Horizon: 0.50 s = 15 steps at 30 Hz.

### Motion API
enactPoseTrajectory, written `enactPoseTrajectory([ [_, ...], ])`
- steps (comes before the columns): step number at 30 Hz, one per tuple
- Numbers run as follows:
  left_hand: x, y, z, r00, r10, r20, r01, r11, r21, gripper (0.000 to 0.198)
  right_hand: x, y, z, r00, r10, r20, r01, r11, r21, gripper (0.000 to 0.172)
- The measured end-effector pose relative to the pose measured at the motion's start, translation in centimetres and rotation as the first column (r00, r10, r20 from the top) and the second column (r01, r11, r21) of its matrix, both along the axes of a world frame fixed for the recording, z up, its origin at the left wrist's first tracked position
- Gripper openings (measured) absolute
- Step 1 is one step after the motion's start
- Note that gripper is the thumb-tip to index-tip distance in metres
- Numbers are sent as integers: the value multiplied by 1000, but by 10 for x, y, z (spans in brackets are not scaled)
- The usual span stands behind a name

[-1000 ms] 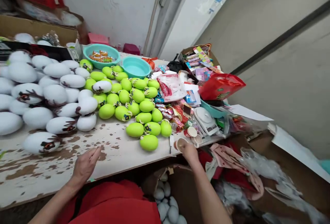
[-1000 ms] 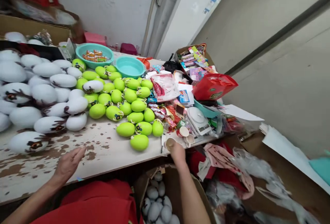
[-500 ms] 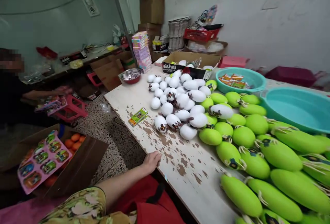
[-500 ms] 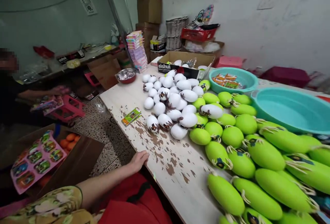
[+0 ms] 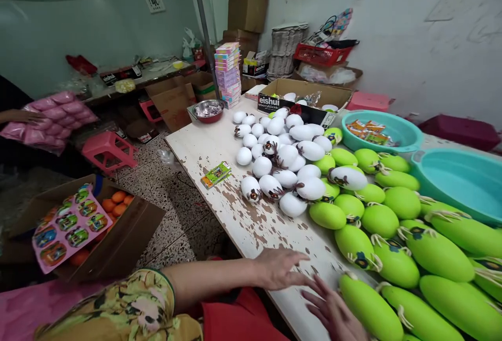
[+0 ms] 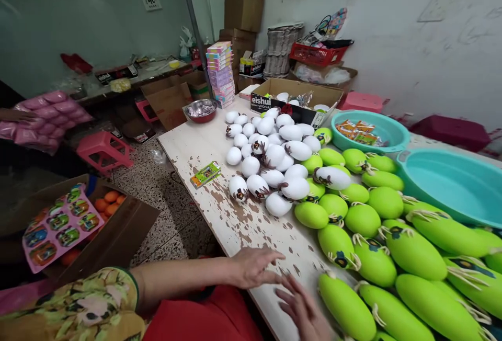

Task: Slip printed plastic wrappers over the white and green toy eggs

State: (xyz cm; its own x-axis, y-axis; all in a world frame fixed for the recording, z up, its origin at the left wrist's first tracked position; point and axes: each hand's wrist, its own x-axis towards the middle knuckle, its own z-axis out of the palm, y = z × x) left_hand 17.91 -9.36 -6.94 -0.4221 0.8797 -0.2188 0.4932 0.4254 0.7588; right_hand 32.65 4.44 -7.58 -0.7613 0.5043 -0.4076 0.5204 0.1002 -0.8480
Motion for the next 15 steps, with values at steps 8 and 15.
enactPoseTrajectory([
  [8,-38,-43,7,963,10,-270,-74,971,-226,28,-101,-80,8,978,24,-208,-85,953,-291,53],
  [15,-167,-88,-13,897,317,-309,-345,938,-39,29,-168,-67,-15,950,-308,-49,311,949,49,57],
])
